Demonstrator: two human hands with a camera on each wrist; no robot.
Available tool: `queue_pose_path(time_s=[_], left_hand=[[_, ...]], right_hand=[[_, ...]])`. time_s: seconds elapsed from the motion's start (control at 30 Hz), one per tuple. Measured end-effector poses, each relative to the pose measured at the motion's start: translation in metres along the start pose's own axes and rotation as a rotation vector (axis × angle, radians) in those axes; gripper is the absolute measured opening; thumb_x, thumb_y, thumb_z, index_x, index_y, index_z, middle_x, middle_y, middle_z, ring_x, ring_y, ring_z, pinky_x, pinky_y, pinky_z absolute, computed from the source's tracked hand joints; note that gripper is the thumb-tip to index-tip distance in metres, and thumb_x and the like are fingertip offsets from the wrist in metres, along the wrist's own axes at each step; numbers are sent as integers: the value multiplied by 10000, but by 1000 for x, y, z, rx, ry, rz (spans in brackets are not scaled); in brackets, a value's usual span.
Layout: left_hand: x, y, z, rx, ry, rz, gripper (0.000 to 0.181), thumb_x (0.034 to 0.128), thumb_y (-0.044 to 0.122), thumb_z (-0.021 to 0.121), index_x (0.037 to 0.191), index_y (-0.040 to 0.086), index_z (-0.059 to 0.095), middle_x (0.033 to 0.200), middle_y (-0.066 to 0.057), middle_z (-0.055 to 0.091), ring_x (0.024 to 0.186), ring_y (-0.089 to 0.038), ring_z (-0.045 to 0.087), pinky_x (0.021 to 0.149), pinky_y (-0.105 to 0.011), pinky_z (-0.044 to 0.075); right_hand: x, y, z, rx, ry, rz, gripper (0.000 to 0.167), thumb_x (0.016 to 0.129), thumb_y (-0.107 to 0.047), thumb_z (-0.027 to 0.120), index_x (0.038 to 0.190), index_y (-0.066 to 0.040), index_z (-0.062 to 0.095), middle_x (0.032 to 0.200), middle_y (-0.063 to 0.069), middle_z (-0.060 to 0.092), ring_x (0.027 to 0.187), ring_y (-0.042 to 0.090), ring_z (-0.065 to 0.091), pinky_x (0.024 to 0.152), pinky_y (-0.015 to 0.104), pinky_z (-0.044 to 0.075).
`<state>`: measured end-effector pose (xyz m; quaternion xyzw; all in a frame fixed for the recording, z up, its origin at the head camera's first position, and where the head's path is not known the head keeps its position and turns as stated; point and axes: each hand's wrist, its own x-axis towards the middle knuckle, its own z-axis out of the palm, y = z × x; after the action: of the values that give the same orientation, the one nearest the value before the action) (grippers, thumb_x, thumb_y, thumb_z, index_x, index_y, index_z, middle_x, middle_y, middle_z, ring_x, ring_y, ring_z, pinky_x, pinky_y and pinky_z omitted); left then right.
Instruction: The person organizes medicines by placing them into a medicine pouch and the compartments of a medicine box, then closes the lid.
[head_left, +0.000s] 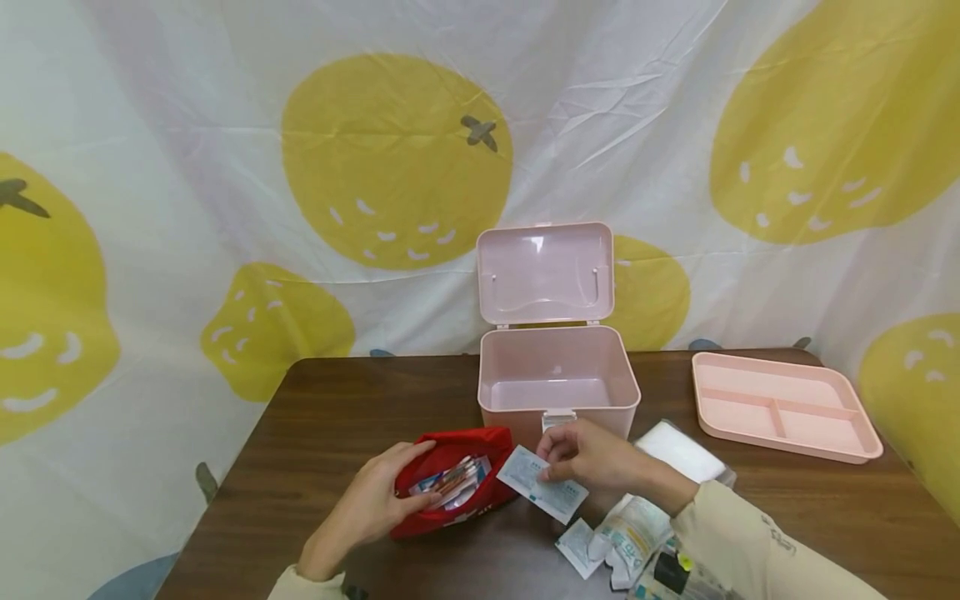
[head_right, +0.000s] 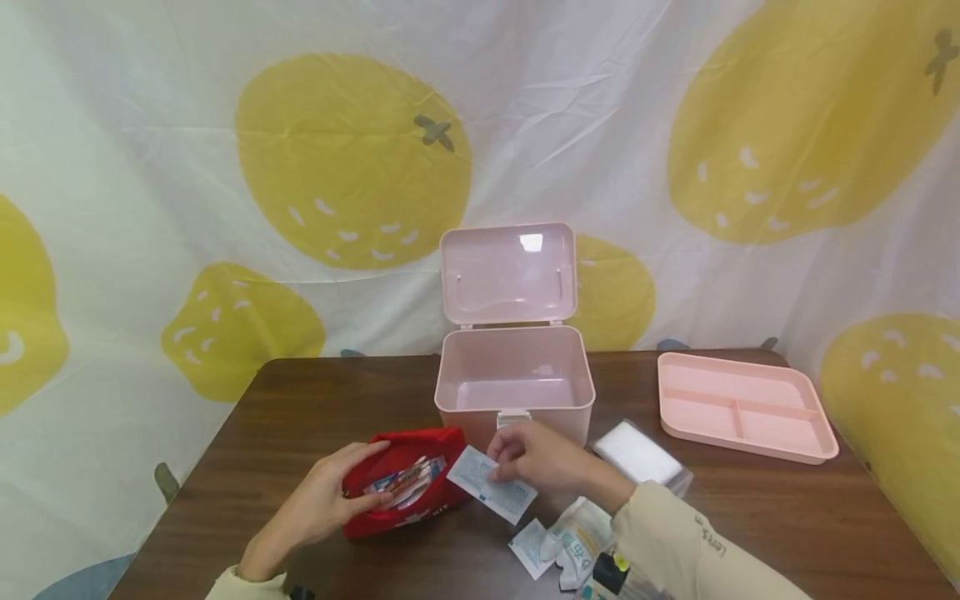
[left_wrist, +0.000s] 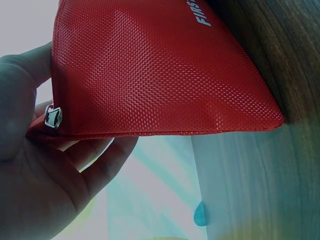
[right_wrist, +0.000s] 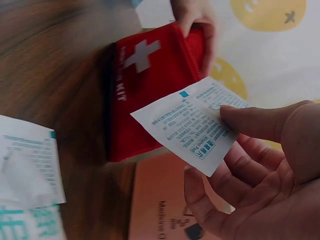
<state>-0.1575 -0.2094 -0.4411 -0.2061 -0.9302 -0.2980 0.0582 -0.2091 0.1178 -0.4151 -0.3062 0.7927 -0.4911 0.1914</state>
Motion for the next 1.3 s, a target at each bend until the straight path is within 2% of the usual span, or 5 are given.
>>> queue_pose_path(time_s=[0.33,0.6,0.93,1.17,1.3], left_hand=[[0,1,-1,-5,-5,-7,632,796,313,837,1342,106,596,1176,-27,656,1036,-196,628,861,-401,549],[0,0,0,-2,-11,-11,634,798,303,837,1348,104,592,1186,-28,652,1039,-190,623,865,-402,546],[0,0,0,-11,-20,-16,632,807,289,831,1355,97,584,1203,-37,646,1039,-192,617,864,-400,549],[-1,0,0,-5,-6,10,633,802,259,836,1355,89,582,1190,-29,650,1018,-181,623,863,-376,546],[-1,0,-1,-6,-4,12,630,805,268,834,1353,87,583,1184,-28,650,1017,-181,624,869,-387,548]], right_hand=[[6,-15,-10,-90,9,-33,102,861,-114,745,936,-52,715,795,16,703,712,86,601,643,228,503],[15,-23,-9,-74,13,-67,121,850,-99,746,939,-21,723,787,33,704,696,82,589,622,220,490],[32,-42,-2,-76,13,-13,102,894,-126,706,981,-84,739,868,29,717,775,165,629,653,279,526],[46,-52,7,-137,25,-18,119,913,-140,689,1010,-131,758,925,11,709,816,170,617,705,299,532],[54,-58,12,-145,27,15,125,915,-162,690,1016,-159,765,951,3,708,830,186,620,720,305,550]])
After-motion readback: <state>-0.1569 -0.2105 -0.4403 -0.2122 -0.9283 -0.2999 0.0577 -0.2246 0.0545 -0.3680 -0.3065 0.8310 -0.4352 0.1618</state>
